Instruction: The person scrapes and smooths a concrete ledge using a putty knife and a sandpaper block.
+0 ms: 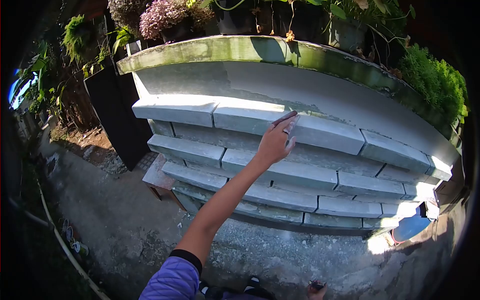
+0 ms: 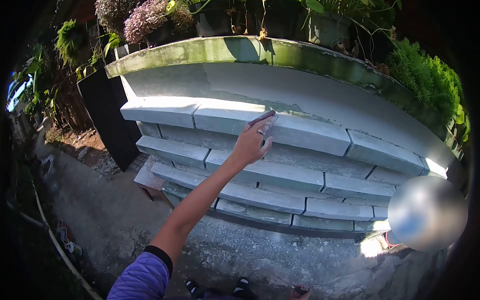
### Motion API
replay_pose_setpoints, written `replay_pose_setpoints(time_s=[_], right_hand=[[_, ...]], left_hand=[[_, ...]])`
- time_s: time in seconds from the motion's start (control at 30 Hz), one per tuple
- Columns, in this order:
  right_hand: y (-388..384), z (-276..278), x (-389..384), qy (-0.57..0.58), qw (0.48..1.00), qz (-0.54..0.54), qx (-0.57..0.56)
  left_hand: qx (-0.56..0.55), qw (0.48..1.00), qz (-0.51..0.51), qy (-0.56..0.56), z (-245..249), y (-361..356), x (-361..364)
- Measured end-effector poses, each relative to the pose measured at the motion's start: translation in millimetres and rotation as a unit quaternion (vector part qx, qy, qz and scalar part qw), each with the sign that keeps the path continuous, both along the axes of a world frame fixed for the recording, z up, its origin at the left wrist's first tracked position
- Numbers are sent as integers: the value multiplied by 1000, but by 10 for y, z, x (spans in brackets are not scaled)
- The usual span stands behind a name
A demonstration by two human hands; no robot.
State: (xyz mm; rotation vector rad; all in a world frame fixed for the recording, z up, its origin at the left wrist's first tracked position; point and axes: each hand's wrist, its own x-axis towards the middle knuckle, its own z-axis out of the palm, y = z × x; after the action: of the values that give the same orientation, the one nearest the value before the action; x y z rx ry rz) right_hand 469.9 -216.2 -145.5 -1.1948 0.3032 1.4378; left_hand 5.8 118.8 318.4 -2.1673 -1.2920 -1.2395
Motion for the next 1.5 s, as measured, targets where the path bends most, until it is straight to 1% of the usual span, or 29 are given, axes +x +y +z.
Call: replay_pose_setpoints(time_s=[0.1,0.17,0.23,0.3,0.4,0.5,0.57,0.63,0.67,0.7,0.73,0.77,0.8,0.83,0.87,0.9,0.93,0.97,1.03,1.07,1.13,1.17,1.2,1.23,1.3,1.33,1.37,1.43,1.5], right_hand=[[147,-149,153,-18,1000,-11,3],[221,-200,139,-26,1000,-10,5],[278,-236,78,-25,1000,-16,2],[306,-248,0,-22,999,-21,-20],[279,-201,-184,-9,997,-41,-60],[268,87,-520,13,996,-77,-44],[213,281,-791,21,995,-97,-27],[202,385,-1001,55,996,-64,-21],[211,418,-1076,71,996,-49,-15],[224,420,-1147,84,996,-29,3],[232,379,-1215,96,995,-8,20],[236,338,-1279,108,993,14,36],[247,378,-1396,103,995,-4,17],[281,464,-1561,97,995,-23,-3],[305,553,-1702,92,995,-43,-22],[300,484,-1742,97,994,-49,-16],[291,177,-1678,101,993,-55,-11],[304,-39,-1652,106,993,-59,-6],[314,-152,-1728,95,994,-57,1],[294,-173,-1779,88,995,-56,4],[314,-133,-1910,97,992,-70,-26],[344,-123,-1957,101,991,-75,-40],[360,-115,-2001,99,992,-75,-21],[354,-115,-2057,97,993,-73,-3],[302,-84,-2202,84,992,-92,2],[282,147,-2352,72,991,-111,-10],[297,417,-2530,60,989,-131,-17],[269,758,-2771,28,995,-96,-30],[226,965,-2866,12,996,-88,-30]], left_hand=[[-11,993,78,86,-126,330,-616],[-1,993,100,62,-8,229,-1030],[-52,988,145,14,17,224,-1549],[-31,976,214,10,-37,164,-2021],[2,958,287,2,-65,-104,-2348],[61,939,305,-148,-262,-420,-2370],[103,937,247,-222,-663,-639,-2402],[30,917,237,-318,-1275,-920,-2338],[-5,890,158,-427,-1671,-1015,-2305],[-205,782,209,-550,-2129,-1164,-2349],[-198,687,139,-685,-2607,-1287,-2278],[-226,551,-14,-803,-3449,-1343,-2444],[-257,447,-26,-856,-3797,-1626,-2387],[-280,494,95,-818,-4249,-1865,-2313],[-338,630,279,-641,-4309,-2191,-2142],[-345,725,247,-542,-4405,-2510,-2080],[-344,806,210,-434,-4479,-2732,-2056],[-375,748,229,-497,-4501,-2799,-2111],[-429,612,264,-609,-4531,-2905,-2278],[-415,659,262,-570,-4468,-2901,-2358],[-377,746,253,-487,-3823,-2667,-2531],[-280,823,166,-466,-3302,-2465,-2577],[-175,880,75,-435,-2701,-2222,-2632],[-152,918,-3,-368,-2139,-2003,-2767],[-81,976,-35,-198,-1226,-1611,-3006],[-61,991,-1,-120,-881,-1436,-3137],[-20,998,-18,-56,-441,-1268,-3201],[51,999,-14,-5,149,-915,-3298],[75,995,9,59,546,-506,-3340]])
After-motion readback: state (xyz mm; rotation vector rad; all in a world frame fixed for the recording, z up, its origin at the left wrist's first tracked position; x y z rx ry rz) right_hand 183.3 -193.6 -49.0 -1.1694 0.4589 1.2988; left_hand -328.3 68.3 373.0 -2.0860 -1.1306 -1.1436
